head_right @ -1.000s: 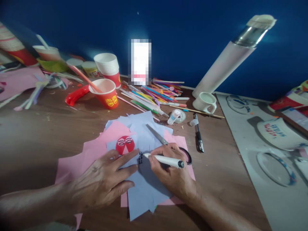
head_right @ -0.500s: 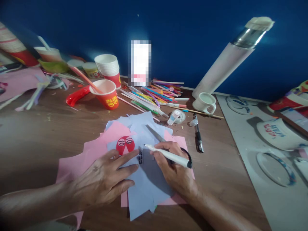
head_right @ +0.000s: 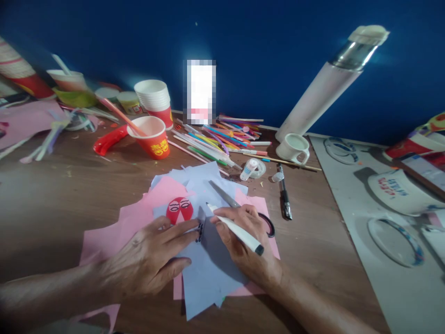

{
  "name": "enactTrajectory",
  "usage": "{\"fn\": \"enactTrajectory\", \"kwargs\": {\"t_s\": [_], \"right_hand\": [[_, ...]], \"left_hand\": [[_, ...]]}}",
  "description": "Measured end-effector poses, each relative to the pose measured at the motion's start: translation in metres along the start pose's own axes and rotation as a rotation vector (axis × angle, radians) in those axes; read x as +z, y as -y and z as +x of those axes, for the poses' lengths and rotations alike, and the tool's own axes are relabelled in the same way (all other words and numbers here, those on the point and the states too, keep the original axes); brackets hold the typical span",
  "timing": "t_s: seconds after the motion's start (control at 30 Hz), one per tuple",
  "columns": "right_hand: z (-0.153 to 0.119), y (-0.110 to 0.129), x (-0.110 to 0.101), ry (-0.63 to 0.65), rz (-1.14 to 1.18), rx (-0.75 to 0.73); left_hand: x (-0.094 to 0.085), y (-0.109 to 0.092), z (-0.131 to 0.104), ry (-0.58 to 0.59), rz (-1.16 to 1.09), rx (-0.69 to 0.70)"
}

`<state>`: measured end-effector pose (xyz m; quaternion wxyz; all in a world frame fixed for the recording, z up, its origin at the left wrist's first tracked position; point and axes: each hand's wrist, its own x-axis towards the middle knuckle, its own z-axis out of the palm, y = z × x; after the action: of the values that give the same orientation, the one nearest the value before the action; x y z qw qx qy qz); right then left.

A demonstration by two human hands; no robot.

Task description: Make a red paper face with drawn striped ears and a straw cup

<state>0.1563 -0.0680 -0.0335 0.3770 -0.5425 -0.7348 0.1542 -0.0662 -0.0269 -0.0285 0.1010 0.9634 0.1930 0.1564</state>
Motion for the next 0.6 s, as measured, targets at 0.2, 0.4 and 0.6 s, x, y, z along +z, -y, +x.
{"fn": "enactTrajectory", "kwargs": {"t_s": [0.2, 0.4, 0.6], "right_hand": [[0.0034, -0.0019, 0.0003, 0.118, -0.102, -0.178], [0.0028, -0.0008, 0.0015, 0.161, -0.134, -0.245], [0.0007, -0.0041, 0.0014, 0.151, -0.099, -0.286]], "left_hand": [[0.0025, -0.0008, -0.0012, -0.019, 0.016, 0.023], [-0.004, 0.0001, -0.0005, -0.018, -0.152, -0.024], [-0.0016, 0.0035, -0.0032, -0.052, -0.204, -0.123]]}}
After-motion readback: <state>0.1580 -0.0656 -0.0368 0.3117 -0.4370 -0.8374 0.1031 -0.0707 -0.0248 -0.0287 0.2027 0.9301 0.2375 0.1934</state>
